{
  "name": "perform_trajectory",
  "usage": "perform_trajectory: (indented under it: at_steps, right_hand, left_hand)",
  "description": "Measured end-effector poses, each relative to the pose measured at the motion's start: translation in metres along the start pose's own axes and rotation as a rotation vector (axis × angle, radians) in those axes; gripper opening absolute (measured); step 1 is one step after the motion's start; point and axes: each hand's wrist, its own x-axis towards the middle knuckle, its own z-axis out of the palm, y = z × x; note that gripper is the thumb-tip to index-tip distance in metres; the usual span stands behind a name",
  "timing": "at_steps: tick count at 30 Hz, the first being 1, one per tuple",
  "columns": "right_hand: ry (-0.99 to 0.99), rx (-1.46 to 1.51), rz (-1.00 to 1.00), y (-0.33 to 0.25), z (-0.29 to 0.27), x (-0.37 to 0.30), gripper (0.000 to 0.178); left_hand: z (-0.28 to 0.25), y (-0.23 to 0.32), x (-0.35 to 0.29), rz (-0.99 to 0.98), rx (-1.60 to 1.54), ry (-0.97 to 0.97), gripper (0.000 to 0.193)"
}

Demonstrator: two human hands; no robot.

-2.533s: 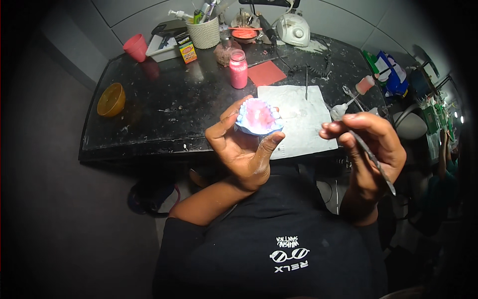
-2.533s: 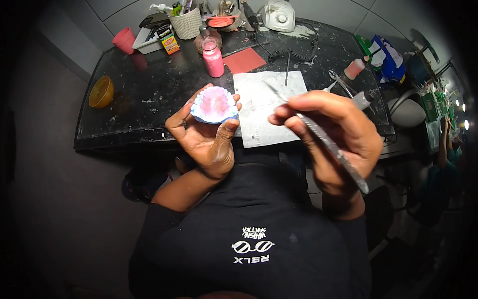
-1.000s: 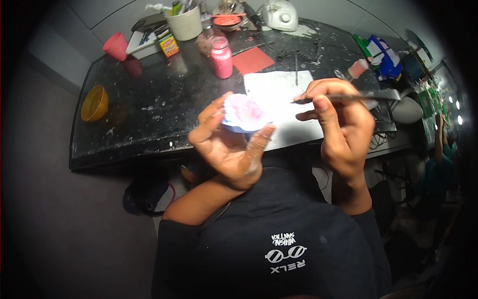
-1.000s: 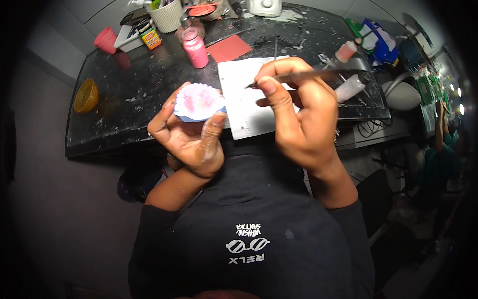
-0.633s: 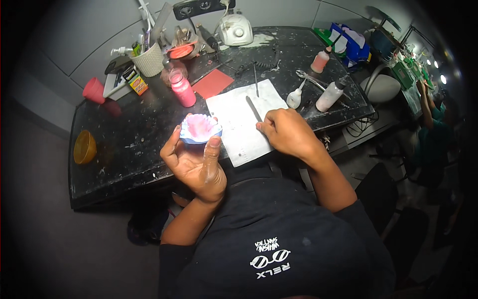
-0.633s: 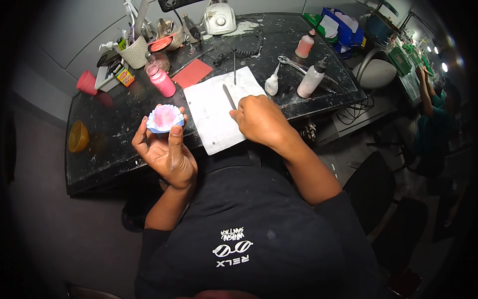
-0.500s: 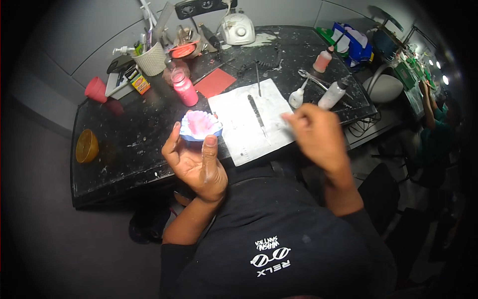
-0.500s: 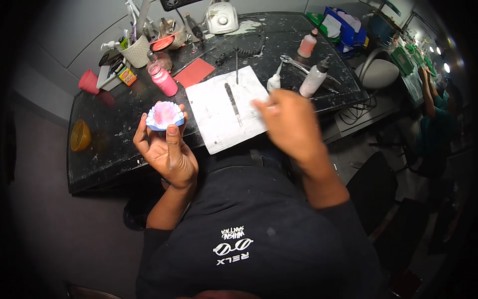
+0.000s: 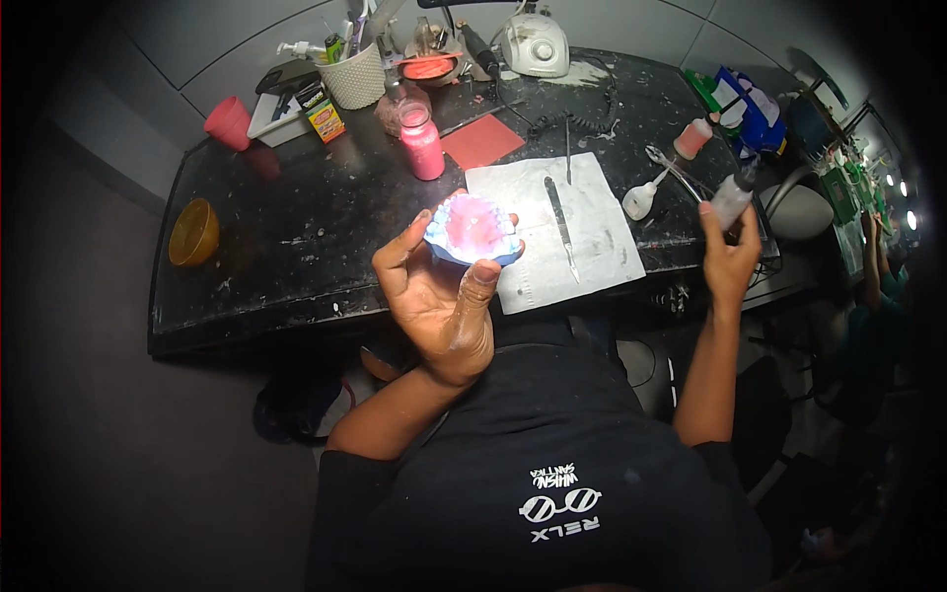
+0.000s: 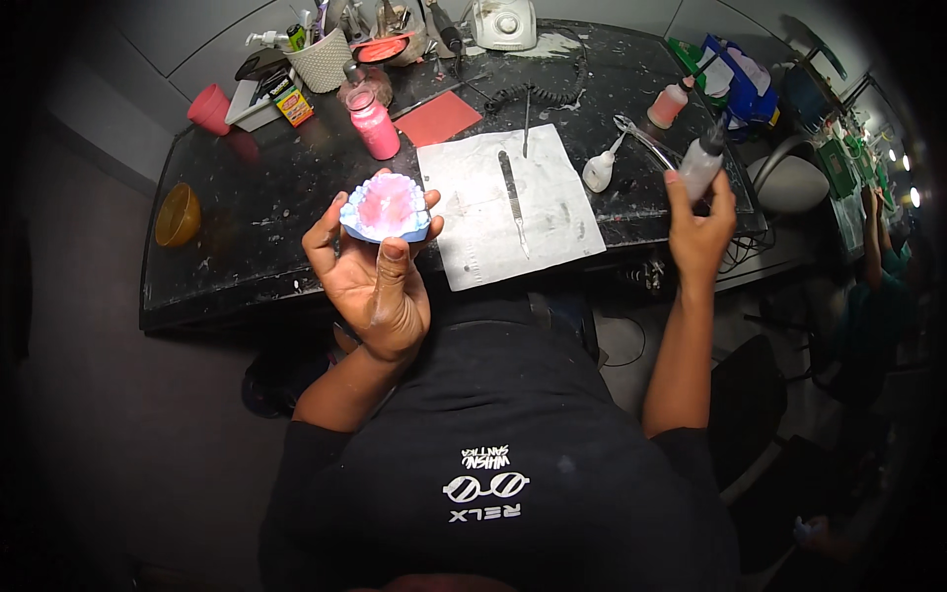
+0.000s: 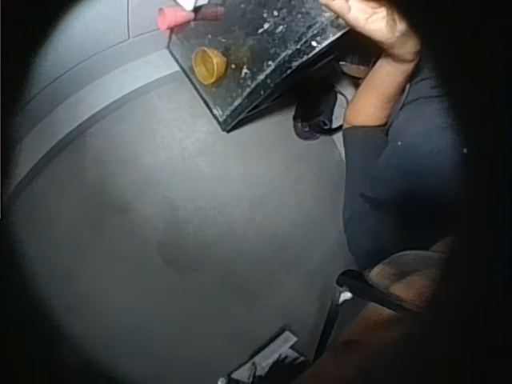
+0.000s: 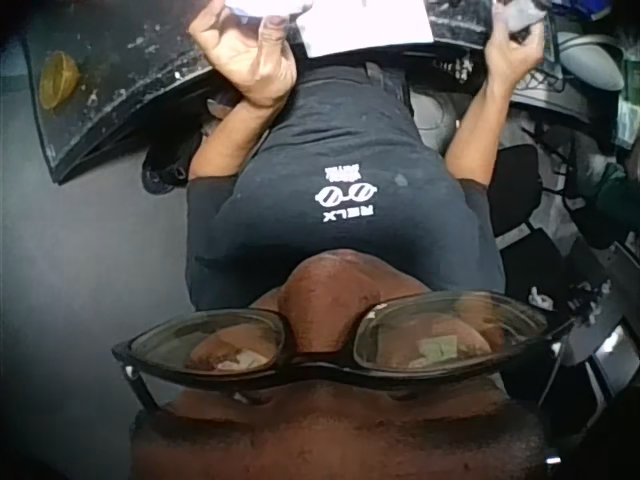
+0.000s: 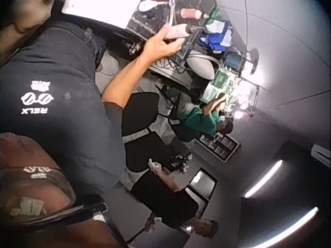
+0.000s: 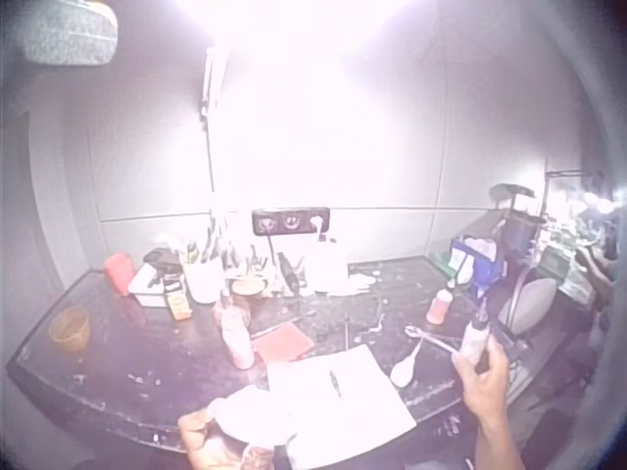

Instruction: The person scrapes a dental cast with a carving tool, rubs powder onto it by hand, and squirts liquid onto it from squeeze bottles.

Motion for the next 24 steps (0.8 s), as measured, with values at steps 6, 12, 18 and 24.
perform_trajectory:
  at_steps: [6,12,18,24]
  right_hand:
    - [-0.183,0.618,0.109,-0.062,-0.046,0.024,0.055]
    - [-0.012,1.083,0.244,-0.054,-0.072,0.043,0.036]
    - [0.18,1.279,0.234,-0.11,-0.041,0.05,0.039]
    - [0.085,0.92,-0.055,-0.178,-0.011,0.029,0.056]
  left_hand:
    - [0.0,0.004,-0.001,-0.068,-0.119,-0.005,0.057]
    - [0.001,-0.006,0.001,0.054,0.026,-0.025,0.056]
    - [-0.001,-0.016,-0.006,0.034,0.053,0.051,0.058]
    - [0.005,-0.023,-0.002,0.078,0.117,0.006,0.057]
